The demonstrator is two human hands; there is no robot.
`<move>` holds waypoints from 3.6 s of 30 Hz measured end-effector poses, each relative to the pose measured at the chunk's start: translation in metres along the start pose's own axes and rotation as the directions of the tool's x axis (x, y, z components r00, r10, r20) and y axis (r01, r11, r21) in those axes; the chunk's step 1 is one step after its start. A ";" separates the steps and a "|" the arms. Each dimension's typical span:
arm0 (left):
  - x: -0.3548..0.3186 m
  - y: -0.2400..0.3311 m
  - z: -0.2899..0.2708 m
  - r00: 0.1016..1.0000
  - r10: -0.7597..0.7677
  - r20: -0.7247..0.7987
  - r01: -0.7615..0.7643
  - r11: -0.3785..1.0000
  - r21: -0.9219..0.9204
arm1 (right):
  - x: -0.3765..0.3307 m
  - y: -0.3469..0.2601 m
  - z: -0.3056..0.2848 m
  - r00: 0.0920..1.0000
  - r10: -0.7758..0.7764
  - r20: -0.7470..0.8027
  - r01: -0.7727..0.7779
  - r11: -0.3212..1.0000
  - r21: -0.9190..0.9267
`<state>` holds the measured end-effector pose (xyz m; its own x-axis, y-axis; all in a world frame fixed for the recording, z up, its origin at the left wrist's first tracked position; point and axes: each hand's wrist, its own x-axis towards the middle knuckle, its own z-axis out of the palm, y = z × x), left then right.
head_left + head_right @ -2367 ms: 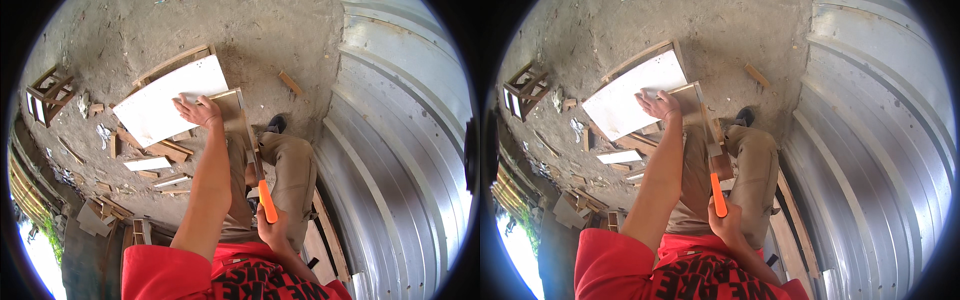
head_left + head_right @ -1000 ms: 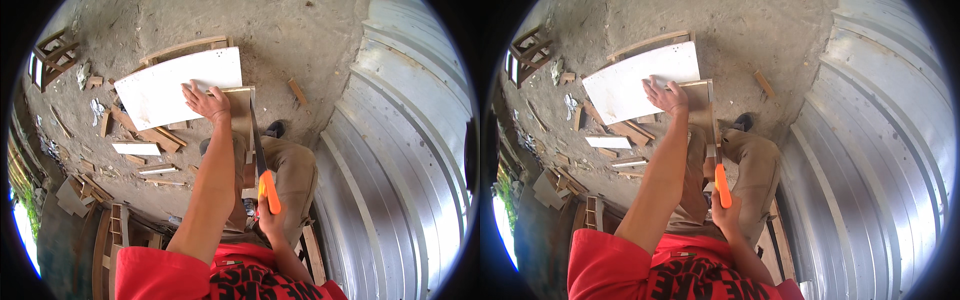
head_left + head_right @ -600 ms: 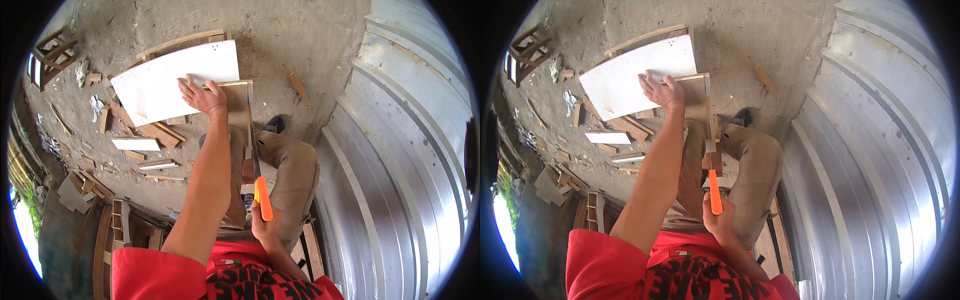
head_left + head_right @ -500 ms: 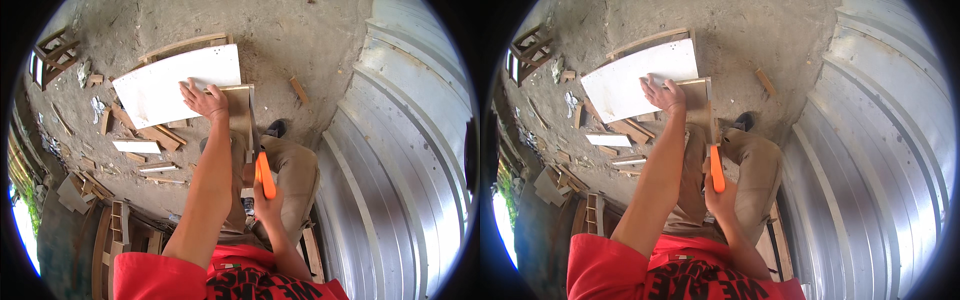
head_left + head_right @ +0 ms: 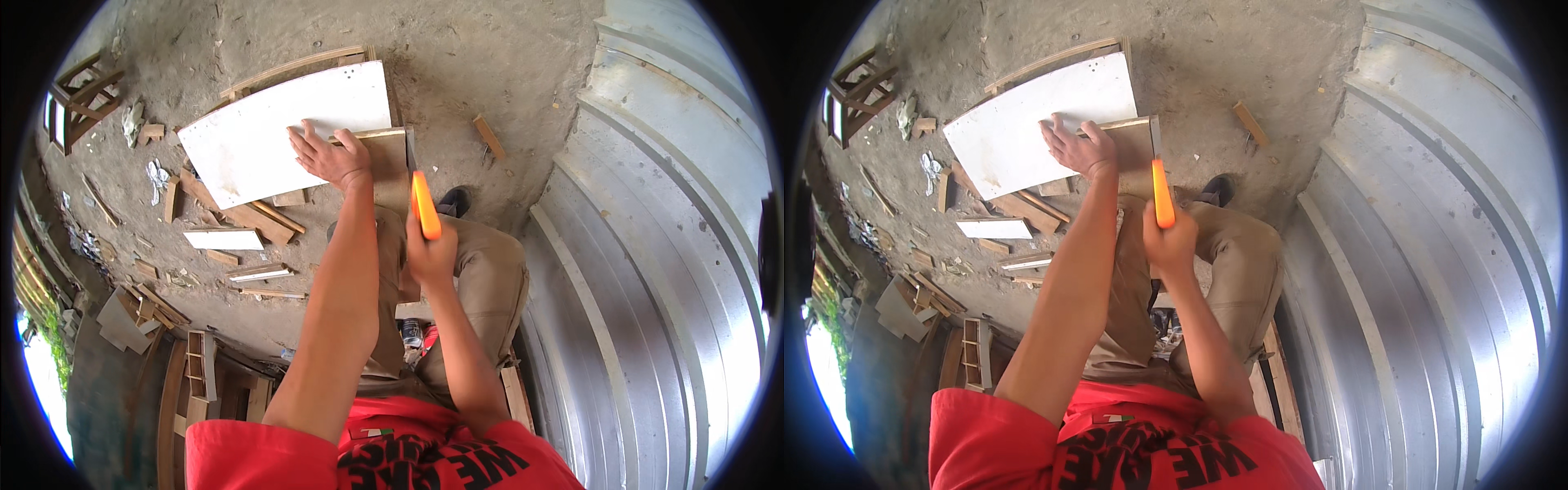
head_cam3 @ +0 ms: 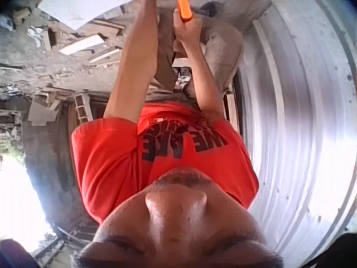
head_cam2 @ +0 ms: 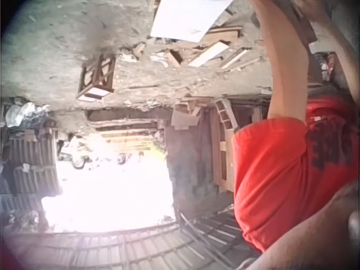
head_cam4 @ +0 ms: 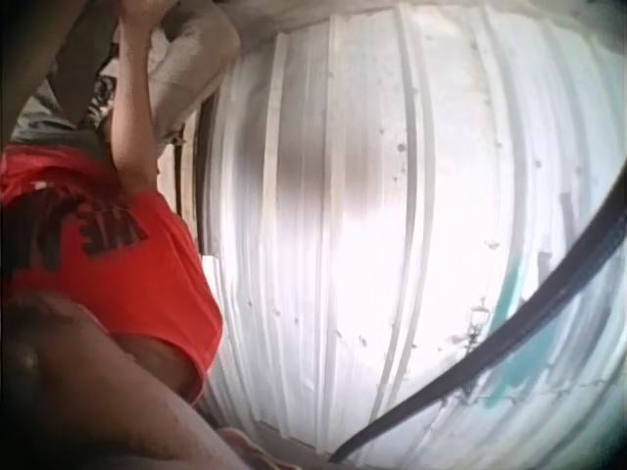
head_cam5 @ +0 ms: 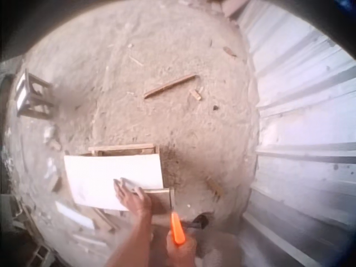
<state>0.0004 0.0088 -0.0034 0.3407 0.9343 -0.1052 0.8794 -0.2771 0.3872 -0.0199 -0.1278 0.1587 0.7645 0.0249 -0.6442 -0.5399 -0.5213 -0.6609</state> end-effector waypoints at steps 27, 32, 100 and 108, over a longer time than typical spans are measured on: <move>0.019 0.025 -0.017 0.657 0.643 0.394 -0.660 0.743 -0.113 | 0.051 0.031 0.020 0.985 -0.154 0.077 0.149 0.986 0.068; 0.011 0.032 -0.012 0.634 0.654 0.412 -0.719 0.695 0.004 | 0.047 0.021 0.017 0.968 -0.251 -0.001 0.251 0.966 0.068; 0.003 0.039 -0.003 0.664 0.668 0.335 -0.727 0.682 0.081 | -0.017 0.092 0.006 0.939 -0.320 -0.125 0.339 0.922 0.185; 0.015 0.031 0.002 0.668 0.664 0.335 -0.723 0.686 0.080 | -0.114 0.132 -0.008 0.928 -0.370 -0.045 0.373 0.920 0.123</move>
<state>0.0335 0.0136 0.0048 0.9233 0.3651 -0.1195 0.3841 -0.8835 0.2680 -0.1762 -0.2064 0.1479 0.9251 0.1775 -0.3358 -0.2550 -0.3651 -0.8954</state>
